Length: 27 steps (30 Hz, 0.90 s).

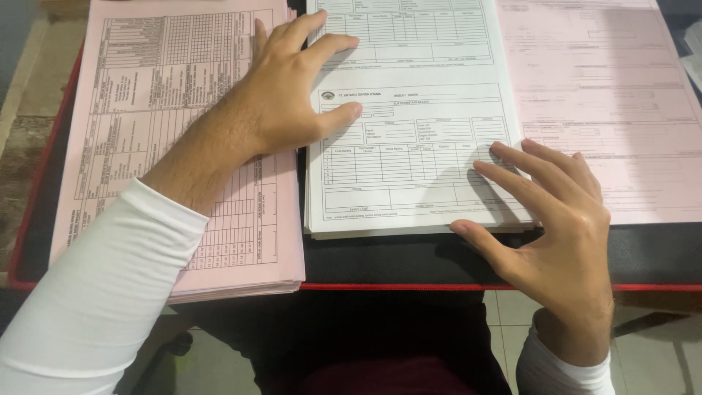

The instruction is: Sorting and organizing various printed forms and documents on a desk

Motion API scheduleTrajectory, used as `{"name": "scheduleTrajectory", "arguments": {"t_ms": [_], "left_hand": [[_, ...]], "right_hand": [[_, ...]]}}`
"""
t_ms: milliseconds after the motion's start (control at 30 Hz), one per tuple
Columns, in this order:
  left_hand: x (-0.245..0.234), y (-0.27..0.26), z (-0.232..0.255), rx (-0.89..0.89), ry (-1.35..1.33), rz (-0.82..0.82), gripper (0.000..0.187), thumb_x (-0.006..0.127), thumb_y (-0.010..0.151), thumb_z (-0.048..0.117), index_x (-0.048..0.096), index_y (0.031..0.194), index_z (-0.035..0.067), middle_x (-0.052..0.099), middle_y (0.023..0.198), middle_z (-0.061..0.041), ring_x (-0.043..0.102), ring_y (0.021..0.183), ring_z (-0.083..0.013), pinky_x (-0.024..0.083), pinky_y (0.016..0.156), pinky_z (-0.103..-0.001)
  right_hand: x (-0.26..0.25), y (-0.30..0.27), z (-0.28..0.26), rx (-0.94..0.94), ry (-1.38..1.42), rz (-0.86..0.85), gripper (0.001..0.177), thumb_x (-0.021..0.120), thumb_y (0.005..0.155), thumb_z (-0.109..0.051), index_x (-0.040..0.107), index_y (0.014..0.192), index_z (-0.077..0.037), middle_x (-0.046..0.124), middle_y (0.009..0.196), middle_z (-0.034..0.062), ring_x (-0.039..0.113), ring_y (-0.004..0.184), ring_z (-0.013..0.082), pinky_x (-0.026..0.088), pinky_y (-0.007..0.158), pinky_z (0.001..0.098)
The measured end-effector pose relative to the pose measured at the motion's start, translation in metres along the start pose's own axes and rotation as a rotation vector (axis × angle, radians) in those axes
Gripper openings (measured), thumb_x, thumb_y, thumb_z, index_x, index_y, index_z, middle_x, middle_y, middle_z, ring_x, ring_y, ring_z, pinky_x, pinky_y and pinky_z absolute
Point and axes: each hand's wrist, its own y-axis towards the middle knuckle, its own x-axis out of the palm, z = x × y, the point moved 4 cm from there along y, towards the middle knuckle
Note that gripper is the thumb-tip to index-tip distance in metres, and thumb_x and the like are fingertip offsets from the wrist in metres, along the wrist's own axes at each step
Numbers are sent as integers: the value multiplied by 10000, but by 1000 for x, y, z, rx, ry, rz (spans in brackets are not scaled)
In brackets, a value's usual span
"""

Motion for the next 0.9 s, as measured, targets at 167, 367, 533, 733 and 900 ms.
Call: {"name": "scheduleTrajectory", "arguments": {"t_ms": [167,367,533,733,900], "left_hand": [[2,1,-1,-4,9,-4,743,658,885,459,450,1521,137,238,1609,-259,154,1494,-442,-61,1145,-684],[1,1,3,-23,9,-29,746,629,896,444,427,1545,136,212,1620,-270,123,1505,-424,-62,1142,-691],[2,2,2,-13,9,-30,748,607,899,451,420,1550,133,208,1625,-290,114,1505,-448,-78,1134,-690],[1,1,4,-29,-14,-42,705,533,939,467,418,1552,139,205,1636,-273,113,1514,-429,-89,1129,-688],[1,2,3,-37,-9,-40,714,523,943,484,409,1560,142,204,1638,-287,116,1520,-425,-99,1135,-662]], "right_hand": [[-10,-1,3,-16,73,31,504,828,869,-301,713,1280,-34,669,1393,213,630,1319,397,462,1138,570],[-36,-7,24,61,52,-21,464,701,949,-232,676,1332,30,623,1462,281,568,1398,453,467,1162,551],[-41,-19,49,276,2,-286,602,619,900,-379,573,1457,-156,512,1572,160,362,1531,389,155,1142,780],[-50,-35,55,212,-79,-359,743,720,775,-427,570,1460,-182,528,1568,98,380,1533,332,163,1074,857],[-59,-33,46,181,-115,-219,453,726,880,-236,702,1313,-104,687,1381,110,559,1424,325,291,1157,812]]}}
